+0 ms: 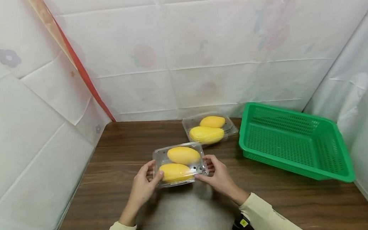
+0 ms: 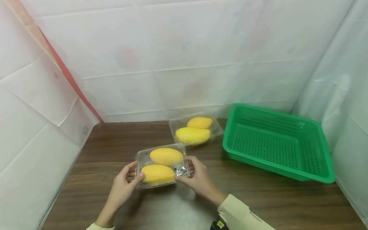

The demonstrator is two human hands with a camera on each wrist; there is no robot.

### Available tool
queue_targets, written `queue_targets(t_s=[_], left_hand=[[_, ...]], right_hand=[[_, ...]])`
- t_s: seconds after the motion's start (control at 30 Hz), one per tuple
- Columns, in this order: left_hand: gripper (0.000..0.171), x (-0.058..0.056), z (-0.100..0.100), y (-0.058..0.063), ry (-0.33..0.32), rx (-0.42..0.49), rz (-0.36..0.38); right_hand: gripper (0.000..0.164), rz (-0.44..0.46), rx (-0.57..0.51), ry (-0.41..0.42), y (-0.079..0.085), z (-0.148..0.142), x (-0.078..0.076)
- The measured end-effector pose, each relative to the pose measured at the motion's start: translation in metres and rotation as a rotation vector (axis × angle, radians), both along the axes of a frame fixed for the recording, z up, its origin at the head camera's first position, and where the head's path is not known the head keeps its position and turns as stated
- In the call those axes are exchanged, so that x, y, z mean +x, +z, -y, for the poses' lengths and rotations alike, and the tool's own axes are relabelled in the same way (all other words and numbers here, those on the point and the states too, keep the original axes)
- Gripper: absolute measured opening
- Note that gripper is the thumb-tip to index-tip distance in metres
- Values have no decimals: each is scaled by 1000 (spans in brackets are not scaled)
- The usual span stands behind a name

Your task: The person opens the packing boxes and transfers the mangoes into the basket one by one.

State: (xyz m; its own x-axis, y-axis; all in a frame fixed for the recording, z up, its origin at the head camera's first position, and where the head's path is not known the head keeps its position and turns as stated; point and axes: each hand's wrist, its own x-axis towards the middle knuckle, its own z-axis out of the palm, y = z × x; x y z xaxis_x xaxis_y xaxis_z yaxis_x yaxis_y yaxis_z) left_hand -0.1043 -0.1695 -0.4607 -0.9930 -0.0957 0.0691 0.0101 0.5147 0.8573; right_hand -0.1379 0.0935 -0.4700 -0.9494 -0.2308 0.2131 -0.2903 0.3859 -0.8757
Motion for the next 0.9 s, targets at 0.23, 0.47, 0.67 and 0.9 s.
queue_targets(t_s=[0.23, 0.47, 0.67, 0.9], left_hand=[[56, -3, -19, -9, -30, -6, 14], [54, -6, -26, -14, -64, 14, 5], [54, -8, -33, -14, -81, 32, -11], [53, -10, -38, -16, -99, 30, -24]], right_hand=[[57, 31, 12, -75, -10, -17, 12], [58, 37, -18, -103, -16, -25, 19], [58, 49, -25, -128, -18, -32, 22], [58, 32, -32, -140, -20, -37, 23]])
